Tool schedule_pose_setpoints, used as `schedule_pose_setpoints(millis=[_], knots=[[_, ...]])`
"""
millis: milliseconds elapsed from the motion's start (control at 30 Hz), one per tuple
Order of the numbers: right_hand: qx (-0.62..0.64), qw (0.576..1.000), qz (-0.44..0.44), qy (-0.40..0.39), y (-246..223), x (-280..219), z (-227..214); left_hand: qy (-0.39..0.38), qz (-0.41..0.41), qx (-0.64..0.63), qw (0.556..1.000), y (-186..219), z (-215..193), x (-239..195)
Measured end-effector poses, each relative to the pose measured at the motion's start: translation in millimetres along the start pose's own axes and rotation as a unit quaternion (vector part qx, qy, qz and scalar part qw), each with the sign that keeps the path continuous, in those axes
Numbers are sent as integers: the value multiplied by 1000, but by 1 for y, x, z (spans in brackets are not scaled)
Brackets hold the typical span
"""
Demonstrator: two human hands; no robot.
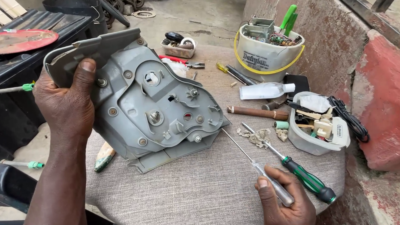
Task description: Cleaning and scraping debris from the internal components of a plastic housing using a screwdriver.
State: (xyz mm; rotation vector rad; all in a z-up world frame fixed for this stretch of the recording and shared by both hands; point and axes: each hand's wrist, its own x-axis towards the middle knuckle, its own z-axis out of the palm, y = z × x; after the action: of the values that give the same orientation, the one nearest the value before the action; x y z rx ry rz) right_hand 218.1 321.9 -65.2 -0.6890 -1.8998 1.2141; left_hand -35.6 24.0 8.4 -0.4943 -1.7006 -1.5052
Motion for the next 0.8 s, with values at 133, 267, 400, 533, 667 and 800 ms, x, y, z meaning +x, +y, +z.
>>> schedule_pose_setpoints(millis=[133, 267, 400, 533, 667, 800], knots=[[62, 998, -9, -21, 11, -11, 3, 11, -4, -22, 1000, 3, -2, -3], [99, 990, 77, -68, 9, -18, 10, 20, -18, -40, 999, 12, -1, -1], [158, 980, 94, -79, 10, -24, 22, 34, -38, -35, 998, 14, -5, -3], [162, 974, 128, -98, -14, -29, 36, 19, -47, -43, 998, 19, -4, -4], [144, 974, 133, -114, -21, -28, 50, 22, -53, -45, 997, 15, -1, 0], [136, 973, 135, -126, -25, -24, 57, 27, -67, -40, 997, 15, 0, 1]])
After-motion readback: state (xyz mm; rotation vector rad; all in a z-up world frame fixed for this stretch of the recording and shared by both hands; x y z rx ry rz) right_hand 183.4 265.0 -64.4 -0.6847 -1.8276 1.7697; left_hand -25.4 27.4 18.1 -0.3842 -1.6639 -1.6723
